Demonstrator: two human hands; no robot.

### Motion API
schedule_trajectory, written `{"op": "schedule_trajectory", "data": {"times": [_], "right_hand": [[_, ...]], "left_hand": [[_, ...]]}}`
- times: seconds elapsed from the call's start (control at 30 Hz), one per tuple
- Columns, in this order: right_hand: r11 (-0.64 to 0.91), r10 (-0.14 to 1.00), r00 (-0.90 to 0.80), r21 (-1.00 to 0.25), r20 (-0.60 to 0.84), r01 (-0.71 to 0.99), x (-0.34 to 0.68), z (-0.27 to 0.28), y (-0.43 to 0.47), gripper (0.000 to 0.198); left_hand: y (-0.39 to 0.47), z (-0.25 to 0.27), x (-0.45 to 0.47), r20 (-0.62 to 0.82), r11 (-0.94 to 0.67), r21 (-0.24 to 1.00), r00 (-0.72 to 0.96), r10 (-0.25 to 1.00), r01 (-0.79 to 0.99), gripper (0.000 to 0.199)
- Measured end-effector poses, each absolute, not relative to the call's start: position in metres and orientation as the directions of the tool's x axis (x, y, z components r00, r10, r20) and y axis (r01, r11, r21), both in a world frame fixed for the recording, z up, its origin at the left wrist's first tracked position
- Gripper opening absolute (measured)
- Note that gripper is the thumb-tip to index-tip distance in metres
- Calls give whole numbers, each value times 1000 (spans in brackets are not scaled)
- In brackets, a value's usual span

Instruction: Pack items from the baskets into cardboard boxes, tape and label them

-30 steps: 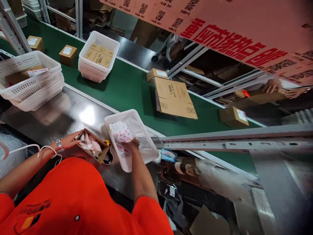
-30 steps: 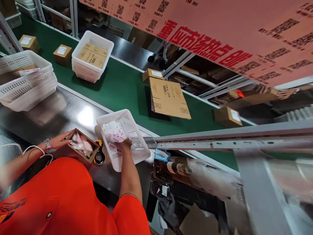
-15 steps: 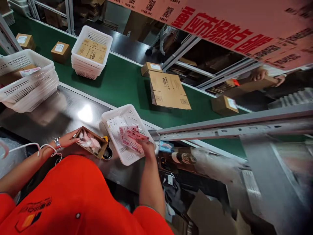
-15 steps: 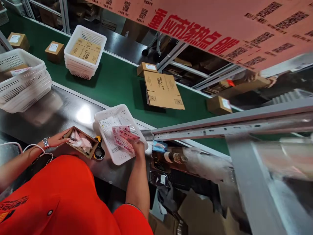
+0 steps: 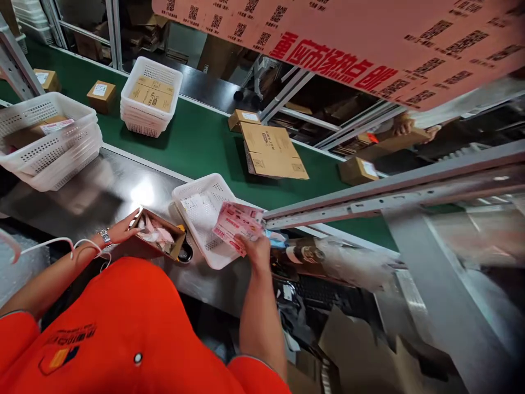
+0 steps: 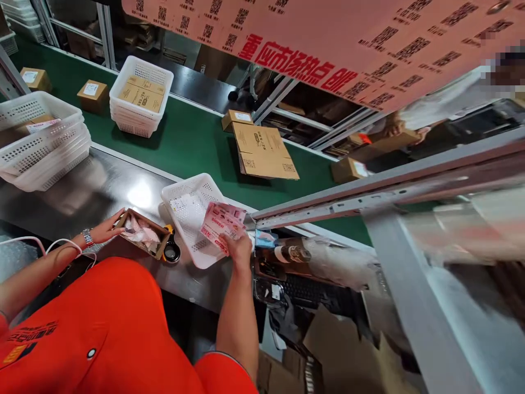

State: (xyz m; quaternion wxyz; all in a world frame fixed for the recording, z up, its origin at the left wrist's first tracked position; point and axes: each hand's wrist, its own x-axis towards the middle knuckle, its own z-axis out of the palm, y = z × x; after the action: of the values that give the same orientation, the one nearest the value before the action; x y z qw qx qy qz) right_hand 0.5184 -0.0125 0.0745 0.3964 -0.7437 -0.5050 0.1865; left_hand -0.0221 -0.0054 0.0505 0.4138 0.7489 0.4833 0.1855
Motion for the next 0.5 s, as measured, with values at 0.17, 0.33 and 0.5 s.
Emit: {"op": "schedule_trajectory", "data": {"times": [0.17,0.33,0.5], "right_hand": [[125,876,402,-931,265,343,467,115,-43,55],[338,935,-111,-757,336,560,378,124,-59,28],[383,914,-402,-425,46,820,325,118,-53,41]], "left_hand": [[4,58,-18,122,-477,709,575,809,520,90],[13,61,-13,122,-615,620,715,689,487,63],[10,61,-11,72,-648,521,727,682,556,49]]}}
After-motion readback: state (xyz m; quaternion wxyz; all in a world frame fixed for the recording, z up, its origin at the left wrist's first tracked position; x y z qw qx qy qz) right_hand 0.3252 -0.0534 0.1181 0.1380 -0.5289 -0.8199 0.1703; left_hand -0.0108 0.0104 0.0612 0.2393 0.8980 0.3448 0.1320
